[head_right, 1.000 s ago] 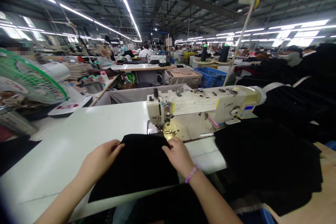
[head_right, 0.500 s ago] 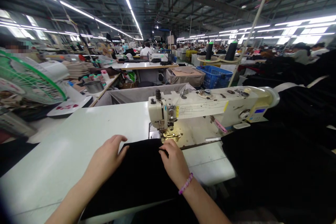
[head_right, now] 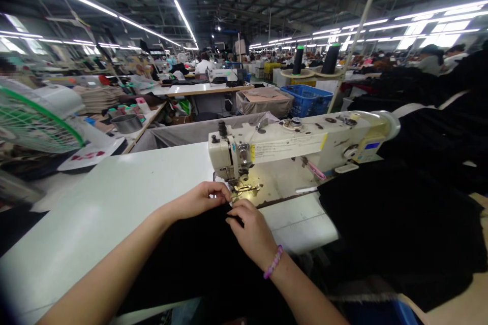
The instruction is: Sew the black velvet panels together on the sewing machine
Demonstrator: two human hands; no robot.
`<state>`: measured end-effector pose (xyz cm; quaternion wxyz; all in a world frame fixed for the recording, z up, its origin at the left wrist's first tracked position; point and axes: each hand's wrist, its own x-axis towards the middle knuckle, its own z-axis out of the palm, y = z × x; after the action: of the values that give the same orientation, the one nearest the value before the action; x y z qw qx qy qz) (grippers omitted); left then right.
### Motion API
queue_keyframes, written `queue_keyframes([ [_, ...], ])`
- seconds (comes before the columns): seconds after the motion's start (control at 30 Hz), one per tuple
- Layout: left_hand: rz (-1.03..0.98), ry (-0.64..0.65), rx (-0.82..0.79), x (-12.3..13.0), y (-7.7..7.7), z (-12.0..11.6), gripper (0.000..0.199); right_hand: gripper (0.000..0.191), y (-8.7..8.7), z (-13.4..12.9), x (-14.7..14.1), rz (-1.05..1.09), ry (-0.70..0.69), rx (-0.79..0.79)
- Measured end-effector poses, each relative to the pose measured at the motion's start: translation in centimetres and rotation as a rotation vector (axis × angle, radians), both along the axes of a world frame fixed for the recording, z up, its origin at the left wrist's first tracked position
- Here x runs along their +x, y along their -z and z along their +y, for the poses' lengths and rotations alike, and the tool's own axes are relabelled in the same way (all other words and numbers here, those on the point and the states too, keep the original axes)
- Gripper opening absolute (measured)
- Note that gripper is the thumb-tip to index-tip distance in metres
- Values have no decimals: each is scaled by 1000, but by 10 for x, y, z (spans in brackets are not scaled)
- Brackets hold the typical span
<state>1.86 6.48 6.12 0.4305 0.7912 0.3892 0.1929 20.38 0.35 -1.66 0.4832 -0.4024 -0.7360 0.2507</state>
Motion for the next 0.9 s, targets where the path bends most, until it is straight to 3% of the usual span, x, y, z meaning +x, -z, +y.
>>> queue_keyframes([
  [0.23, 32, -40, -77, 1, -1, 4, 17, 15, -2, 0, 1, -6, 1, -26],
  [0.5, 55, -184, 31, 16, 7, -1, 17, 19, -8, -5, 0, -65, -8, -4],
  [0.7, 12, -176, 9, 17, 10, -2, 9, 18, -6, -4, -1, -61, 5, -5],
  [0.9, -60, -189, -79, 15, 12, -3, 14, 18, -2, -3, -1, -36, 27, -7],
])
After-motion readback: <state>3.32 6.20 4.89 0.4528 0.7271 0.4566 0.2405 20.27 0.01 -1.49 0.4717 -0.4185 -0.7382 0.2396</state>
